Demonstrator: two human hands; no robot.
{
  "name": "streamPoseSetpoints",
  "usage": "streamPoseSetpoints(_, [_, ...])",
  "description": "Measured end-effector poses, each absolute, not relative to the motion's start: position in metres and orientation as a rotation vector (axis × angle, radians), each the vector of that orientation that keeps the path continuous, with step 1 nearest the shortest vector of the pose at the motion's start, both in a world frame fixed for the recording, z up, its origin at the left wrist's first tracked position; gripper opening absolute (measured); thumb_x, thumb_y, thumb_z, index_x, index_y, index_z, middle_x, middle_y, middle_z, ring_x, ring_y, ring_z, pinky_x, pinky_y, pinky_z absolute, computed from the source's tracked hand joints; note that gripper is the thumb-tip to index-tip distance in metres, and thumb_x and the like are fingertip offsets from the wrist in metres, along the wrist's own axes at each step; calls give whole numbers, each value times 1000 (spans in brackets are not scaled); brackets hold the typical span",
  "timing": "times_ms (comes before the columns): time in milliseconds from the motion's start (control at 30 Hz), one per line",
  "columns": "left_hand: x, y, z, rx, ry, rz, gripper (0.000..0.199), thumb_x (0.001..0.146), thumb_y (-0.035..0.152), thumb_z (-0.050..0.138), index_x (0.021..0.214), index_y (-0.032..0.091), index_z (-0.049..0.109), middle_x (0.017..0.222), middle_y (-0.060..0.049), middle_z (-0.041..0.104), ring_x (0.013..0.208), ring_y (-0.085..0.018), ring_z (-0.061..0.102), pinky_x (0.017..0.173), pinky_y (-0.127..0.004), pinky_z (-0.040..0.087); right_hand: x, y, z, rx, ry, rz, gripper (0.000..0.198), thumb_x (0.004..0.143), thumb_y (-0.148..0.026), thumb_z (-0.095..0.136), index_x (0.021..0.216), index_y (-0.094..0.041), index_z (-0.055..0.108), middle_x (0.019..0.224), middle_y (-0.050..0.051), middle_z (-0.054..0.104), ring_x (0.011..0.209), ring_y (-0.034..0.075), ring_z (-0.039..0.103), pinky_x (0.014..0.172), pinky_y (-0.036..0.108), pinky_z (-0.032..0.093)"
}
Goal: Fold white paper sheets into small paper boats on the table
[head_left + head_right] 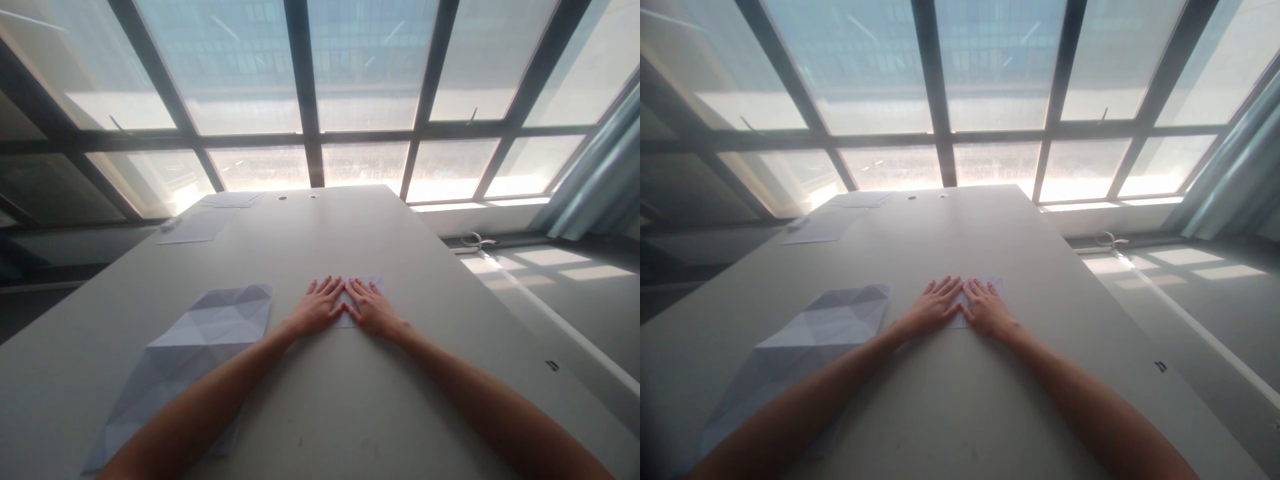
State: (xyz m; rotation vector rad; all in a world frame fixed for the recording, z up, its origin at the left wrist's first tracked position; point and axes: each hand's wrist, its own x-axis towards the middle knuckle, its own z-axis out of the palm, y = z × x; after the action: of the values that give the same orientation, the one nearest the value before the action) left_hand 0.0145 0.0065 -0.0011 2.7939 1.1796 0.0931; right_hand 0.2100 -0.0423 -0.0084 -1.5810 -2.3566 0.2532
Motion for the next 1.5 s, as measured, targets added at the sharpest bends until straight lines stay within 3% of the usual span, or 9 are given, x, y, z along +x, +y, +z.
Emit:
streamPoseSetpoints(533, [14, 8, -1, 2825, 1142, 97, 62, 99, 56, 26, 154, 28, 24, 161, -3, 16, 149, -28, 11, 117, -54, 10, 229, -24, -21, -1972, -2098, 113, 55, 98, -30, 31, 150, -11, 33, 158, 14, 25, 146, 25, 20, 117, 47, 11])
streamPoseSetpoints(1200, [11, 8, 4, 2876, 934, 68, 70, 97, 63, 25, 156, 26, 13, 161, -4, 15, 149, -24, 10, 119, -46, 6, 225, -30, -16, -1859, -2127, 49, 52, 96, -28, 37, 142, -6, 44, 152, 18, 36, 145, 26, 24, 118, 46, 8])
streamPoseSetpoints(1500, [11, 8, 3, 2879, 932, 107, 70, 98, 59, 31, 157, 27, 8, 161, -3, 18, 149, -24, 13, 120, -45, 8, 219, -40, -8, -1540, -2338, 267, 61, 95, -32, 42, 150, -7, 33, 155, 14, 32, 145, 21, 24, 120, 38, 13])
